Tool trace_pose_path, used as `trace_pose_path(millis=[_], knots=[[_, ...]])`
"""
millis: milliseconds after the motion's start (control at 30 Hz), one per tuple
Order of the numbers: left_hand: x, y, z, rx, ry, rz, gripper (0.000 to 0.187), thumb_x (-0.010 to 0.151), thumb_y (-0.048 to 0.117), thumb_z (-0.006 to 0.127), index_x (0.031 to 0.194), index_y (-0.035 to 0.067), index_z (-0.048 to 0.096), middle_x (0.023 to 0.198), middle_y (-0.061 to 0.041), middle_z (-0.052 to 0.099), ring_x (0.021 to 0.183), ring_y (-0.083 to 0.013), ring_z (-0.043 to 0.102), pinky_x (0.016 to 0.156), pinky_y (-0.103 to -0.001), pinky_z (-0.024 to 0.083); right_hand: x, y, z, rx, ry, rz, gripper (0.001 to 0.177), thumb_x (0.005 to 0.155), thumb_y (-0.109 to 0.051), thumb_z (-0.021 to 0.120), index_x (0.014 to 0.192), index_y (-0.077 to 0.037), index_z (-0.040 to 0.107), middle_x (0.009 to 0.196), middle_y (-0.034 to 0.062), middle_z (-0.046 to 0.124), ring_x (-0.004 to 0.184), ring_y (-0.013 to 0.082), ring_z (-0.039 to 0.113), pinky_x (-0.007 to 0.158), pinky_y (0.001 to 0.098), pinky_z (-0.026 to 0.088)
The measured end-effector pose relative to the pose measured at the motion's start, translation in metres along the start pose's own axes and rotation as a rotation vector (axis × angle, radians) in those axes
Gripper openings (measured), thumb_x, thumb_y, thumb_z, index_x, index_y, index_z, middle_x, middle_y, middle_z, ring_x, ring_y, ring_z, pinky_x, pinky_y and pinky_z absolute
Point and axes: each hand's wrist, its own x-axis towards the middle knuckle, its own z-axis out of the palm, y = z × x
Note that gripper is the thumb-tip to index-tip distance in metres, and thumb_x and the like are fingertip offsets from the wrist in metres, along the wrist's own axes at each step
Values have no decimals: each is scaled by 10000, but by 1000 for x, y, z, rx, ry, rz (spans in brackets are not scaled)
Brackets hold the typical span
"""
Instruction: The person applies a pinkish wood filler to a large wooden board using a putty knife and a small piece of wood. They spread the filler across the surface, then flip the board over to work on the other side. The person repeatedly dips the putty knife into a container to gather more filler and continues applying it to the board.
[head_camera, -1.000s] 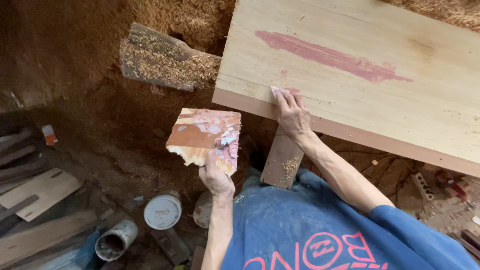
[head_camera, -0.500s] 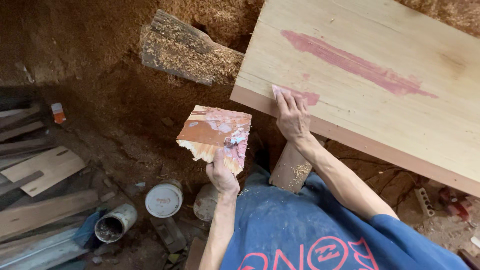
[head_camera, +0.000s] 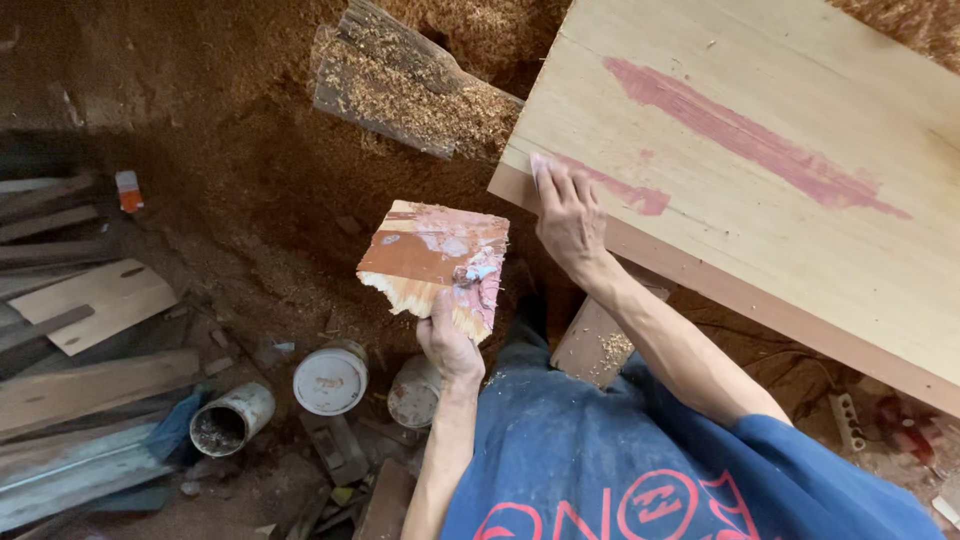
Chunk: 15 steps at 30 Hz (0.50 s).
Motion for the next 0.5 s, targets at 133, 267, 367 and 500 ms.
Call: trace_pose_path(millis=[133, 267, 367, 500], knots=[[-2, 1, -2, 1, 3, 12, 433, 980, 219, 635, 1285, -88, 610, 1268, -140, 672, 1127, -228, 653, 971, -362, 517, 9, -12, 9, -139, -1, -97, 430, 890, -23, 618, 1314, 50, 639, 1242, 181, 661, 1074, 319, 609, 914, 443, 551], [-1, 6, 4, -6, 1, 20, 429, 978, 211, 629, 1286, -87, 608, 1272, -137, 670, 1130, -234, 654, 969, -370, 518, -2, -10, -11, 17, -44, -8, 470, 876, 36, 608, 1342, 3, 665, 1216, 142, 673, 1083, 311, 621, 889, 430, 557], [3, 6, 11, -29, 31, -33, 424, 966, 204, 618, 1274, -88, 614, 1264, -142, 679, 1123, -242, 671, 961, -381, 532, -25, 13, -39, -50, 25, 104, 475, 838, 22, 633, 1310, -20, 671, 1230, 118, 686, 1087, 313, 616, 907, 442, 565], [7, -3, 20, 0, -50, -63, 408, 966, 173, 605, 1270, -99, 605, 1247, -156, 674, 1100, -257, 686, 959, -391, 557, -71, 47, -59, -65, -70, 38, 491, 789, -3, 656, 1280, -25, 664, 1223, 141, 683, 1141, 325, 621, 938, 449, 577]])
